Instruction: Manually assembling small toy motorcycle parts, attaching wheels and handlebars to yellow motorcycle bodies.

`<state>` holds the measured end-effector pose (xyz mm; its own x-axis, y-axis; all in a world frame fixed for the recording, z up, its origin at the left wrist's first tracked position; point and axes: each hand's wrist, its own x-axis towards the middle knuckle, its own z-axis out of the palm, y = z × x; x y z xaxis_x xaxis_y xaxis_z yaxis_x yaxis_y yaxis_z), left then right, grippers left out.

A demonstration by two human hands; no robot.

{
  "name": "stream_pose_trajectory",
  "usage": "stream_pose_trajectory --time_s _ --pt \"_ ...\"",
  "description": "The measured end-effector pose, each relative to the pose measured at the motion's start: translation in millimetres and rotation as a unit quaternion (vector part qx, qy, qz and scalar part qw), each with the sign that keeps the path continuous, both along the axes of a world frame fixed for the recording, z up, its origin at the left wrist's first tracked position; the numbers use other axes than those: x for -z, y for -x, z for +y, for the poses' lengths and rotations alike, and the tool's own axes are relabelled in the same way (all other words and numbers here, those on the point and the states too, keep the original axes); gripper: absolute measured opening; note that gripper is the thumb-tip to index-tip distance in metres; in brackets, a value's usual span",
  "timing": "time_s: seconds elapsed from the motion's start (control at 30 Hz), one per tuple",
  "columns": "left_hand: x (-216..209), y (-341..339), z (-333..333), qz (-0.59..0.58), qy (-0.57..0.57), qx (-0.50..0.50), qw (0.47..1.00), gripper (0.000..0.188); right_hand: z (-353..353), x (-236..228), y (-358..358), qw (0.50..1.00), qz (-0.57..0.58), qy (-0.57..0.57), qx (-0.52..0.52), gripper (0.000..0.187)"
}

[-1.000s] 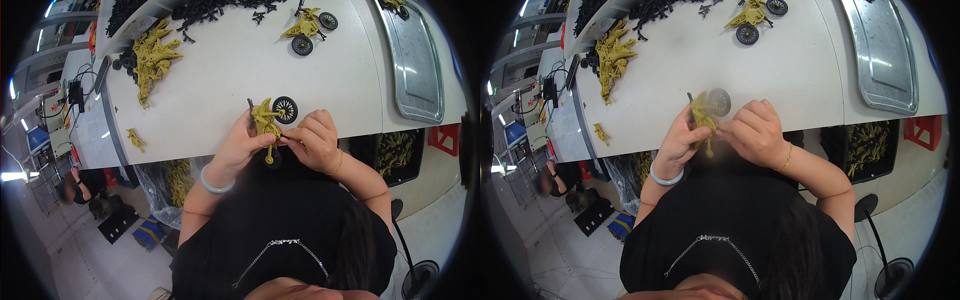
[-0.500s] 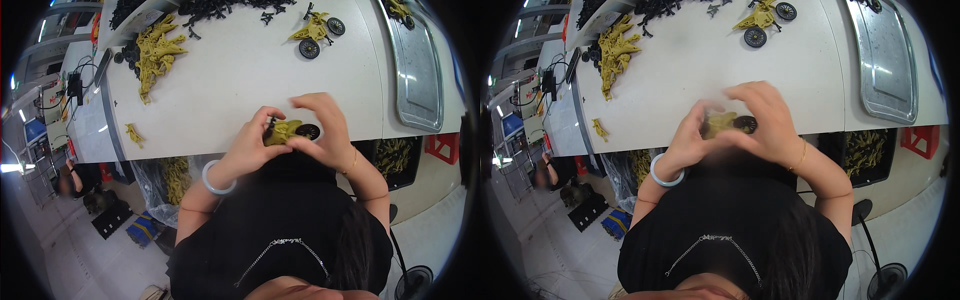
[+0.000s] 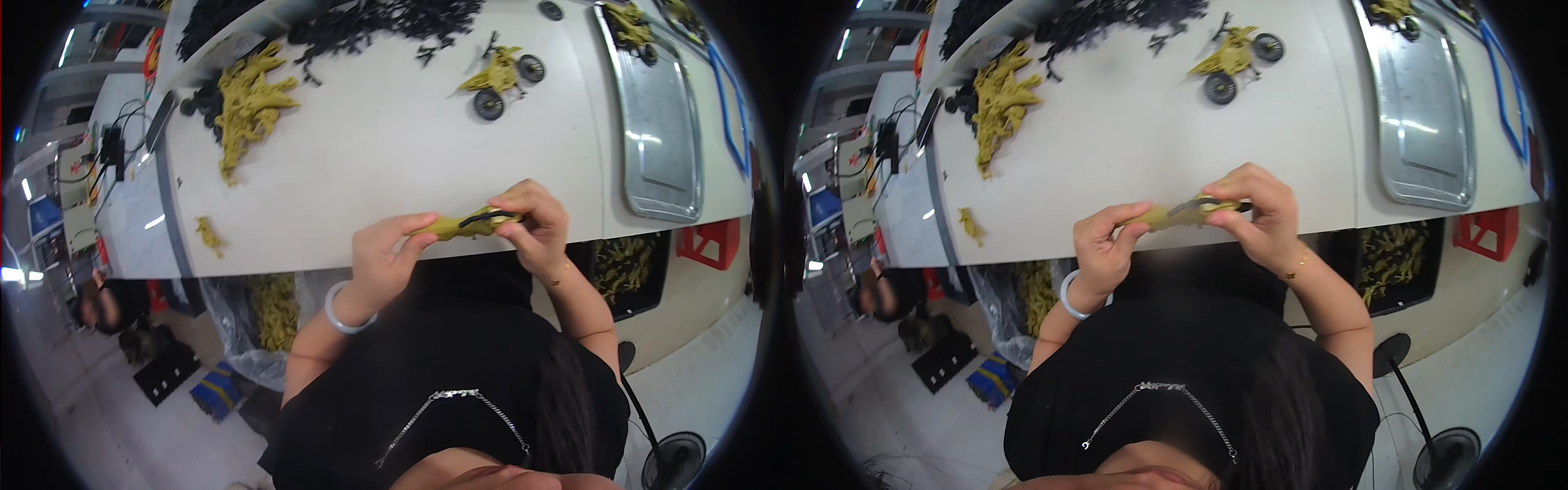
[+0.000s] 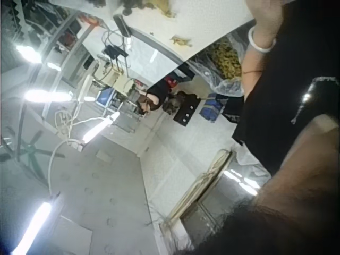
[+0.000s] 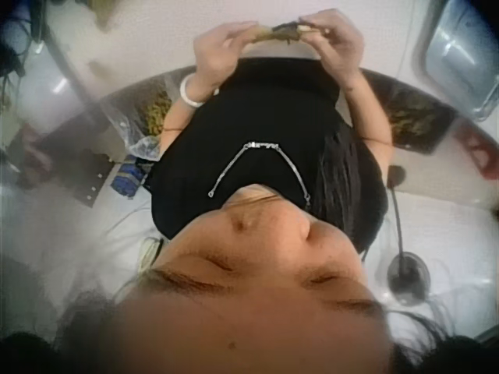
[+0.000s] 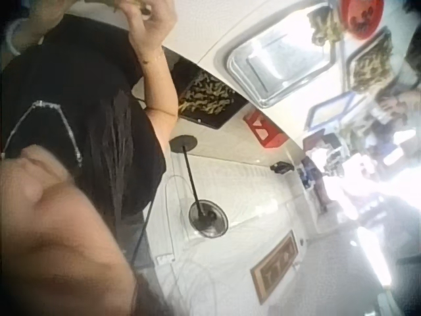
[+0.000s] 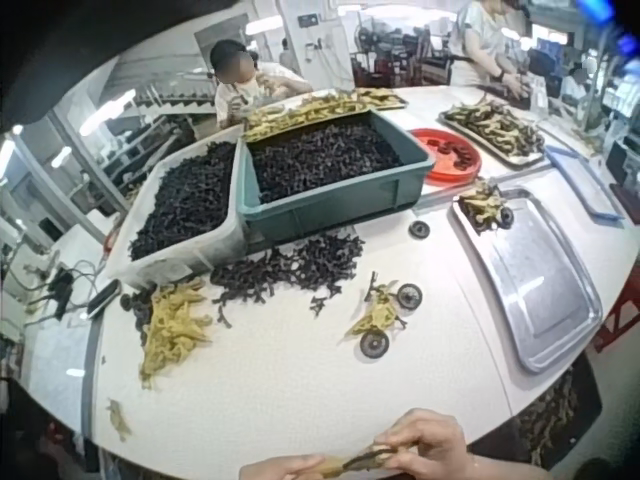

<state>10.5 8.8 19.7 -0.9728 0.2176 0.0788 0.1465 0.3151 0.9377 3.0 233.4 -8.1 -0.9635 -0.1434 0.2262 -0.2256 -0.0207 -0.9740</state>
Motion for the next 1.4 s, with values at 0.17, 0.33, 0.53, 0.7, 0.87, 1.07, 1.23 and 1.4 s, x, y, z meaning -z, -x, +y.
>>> stream_pose_trajectory --time_s 0.17,0.33,0.53,0.7,0.87,1.07,1.23,1.4 --pt "8 -7 -5 0.01 0.049 0.021 0.999 0.017 17 -8 4 0.992 -0.02 -0.101 -0.079 0.029" --pt "11 -6 10 -0.061 -0.047 0.041 0.996 0.023 53 -30 21 0.983 -0.02 -0.164 -0.077 0.025" --pt "9 -8 1 -0.036 -0.029 0.061 0.997 0.024 261 -6 159 0.971 -0.034 0.003 0.236 0.024" --pt "13 -12 -6 -0.044 0.002 0.056 0.997 0.02 335 43 194 0.945 -0.121 -0.077 0.296 0.025" --pt "15 -19 -16 -0.041 0.016 0.02 0.999 0.019 322 53 210 0.942 -0.109 -0.09 0.303 0.026" --pt "21 -22 -19 -0.041 0.03 0.012 0.999 0.017 326 76 215 0.915 -0.051 -0.118 0.383 0.027" --pt "24 -23 -17 -0.039 0.04 0.016 0.998 0.018 328 81 216 0.902 -0.008 -0.104 0.419 0.025" --pt "22 -20 -17 -0.033 0.05 0.018 0.998 0.018 327 70 210 0.844 -0.013 -0.185 0.504 0.045"
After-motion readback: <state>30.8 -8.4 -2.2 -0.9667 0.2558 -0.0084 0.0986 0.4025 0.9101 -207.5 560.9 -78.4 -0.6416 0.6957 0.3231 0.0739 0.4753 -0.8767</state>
